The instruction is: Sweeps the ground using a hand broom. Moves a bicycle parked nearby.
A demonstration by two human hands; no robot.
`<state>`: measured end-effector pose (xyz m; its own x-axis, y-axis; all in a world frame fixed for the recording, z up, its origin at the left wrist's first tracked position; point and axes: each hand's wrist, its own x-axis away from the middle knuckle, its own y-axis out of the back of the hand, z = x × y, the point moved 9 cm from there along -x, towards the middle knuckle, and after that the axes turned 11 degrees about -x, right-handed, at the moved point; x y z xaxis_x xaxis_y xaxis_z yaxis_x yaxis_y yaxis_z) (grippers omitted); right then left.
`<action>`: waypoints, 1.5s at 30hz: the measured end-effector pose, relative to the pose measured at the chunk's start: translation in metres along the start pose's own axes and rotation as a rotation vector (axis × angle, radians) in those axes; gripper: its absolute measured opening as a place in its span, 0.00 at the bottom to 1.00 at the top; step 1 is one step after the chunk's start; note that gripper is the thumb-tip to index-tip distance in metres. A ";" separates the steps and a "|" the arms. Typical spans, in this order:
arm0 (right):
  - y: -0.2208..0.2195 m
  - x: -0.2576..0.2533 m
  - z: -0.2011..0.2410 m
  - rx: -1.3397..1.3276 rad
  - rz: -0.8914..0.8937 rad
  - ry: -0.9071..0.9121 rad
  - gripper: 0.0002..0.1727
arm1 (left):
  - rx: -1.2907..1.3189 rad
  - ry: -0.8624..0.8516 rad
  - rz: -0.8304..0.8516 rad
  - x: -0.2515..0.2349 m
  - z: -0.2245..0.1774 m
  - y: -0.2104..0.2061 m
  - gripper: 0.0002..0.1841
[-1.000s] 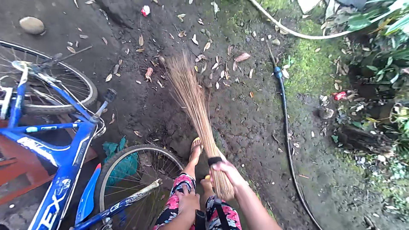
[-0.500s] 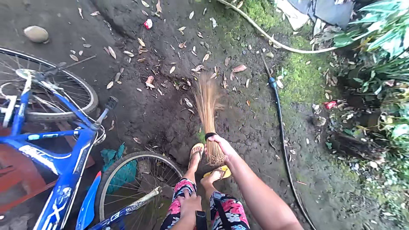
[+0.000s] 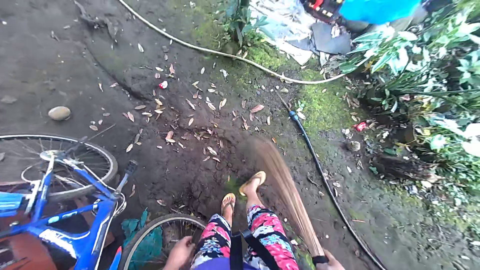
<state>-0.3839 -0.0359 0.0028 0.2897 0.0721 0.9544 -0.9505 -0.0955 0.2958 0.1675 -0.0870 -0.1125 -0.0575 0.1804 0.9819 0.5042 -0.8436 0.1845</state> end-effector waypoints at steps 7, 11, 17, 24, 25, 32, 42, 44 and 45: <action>-0.045 -0.092 0.108 -0.797 0.238 -0.120 0.12 | -0.323 0.137 0.070 -0.067 -0.044 0.033 0.26; -0.039 -0.098 0.192 -0.507 0.456 0.016 0.28 | -0.406 -0.012 -0.030 -0.081 -0.220 0.088 0.21; 0.058 -0.059 0.080 -0.425 0.430 0.093 0.56 | -0.449 -0.362 -0.209 -0.093 -0.469 0.193 0.24; 0.040 -0.019 -0.013 -1.315 -0.080 -0.206 0.36 | -1.065 -0.438 -0.039 -0.106 -0.615 0.186 0.29; 0.035 -0.036 -0.014 -1.466 -0.131 -0.241 0.28 | -1.254 -0.400 0.020 -0.109 -0.621 0.181 0.31; 0.032 -0.186 0.093 -1.548 -0.117 -0.238 0.26 | -1.807 -0.596 0.099 -0.066 -0.729 0.159 0.26; -0.028 -0.094 0.237 -1.078 0.133 0.016 0.51 | -1.530 -0.838 0.792 0.090 -0.806 0.060 0.24; -0.008 -0.061 0.216 -1.092 0.096 0.034 0.52 | -1.308 -0.882 1.474 0.222 -0.780 0.033 0.26; 0.001 -0.045 0.210 -1.095 0.089 0.043 0.54 | -1.237 -0.939 1.794 0.285 -0.764 0.031 0.33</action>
<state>-0.3747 -0.2475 -0.0312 0.2312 0.1456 0.9619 -0.5593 0.8289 0.0090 -0.4911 -0.4485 0.2053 0.1118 -0.9914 -0.0681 -0.9723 -0.0950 -0.2137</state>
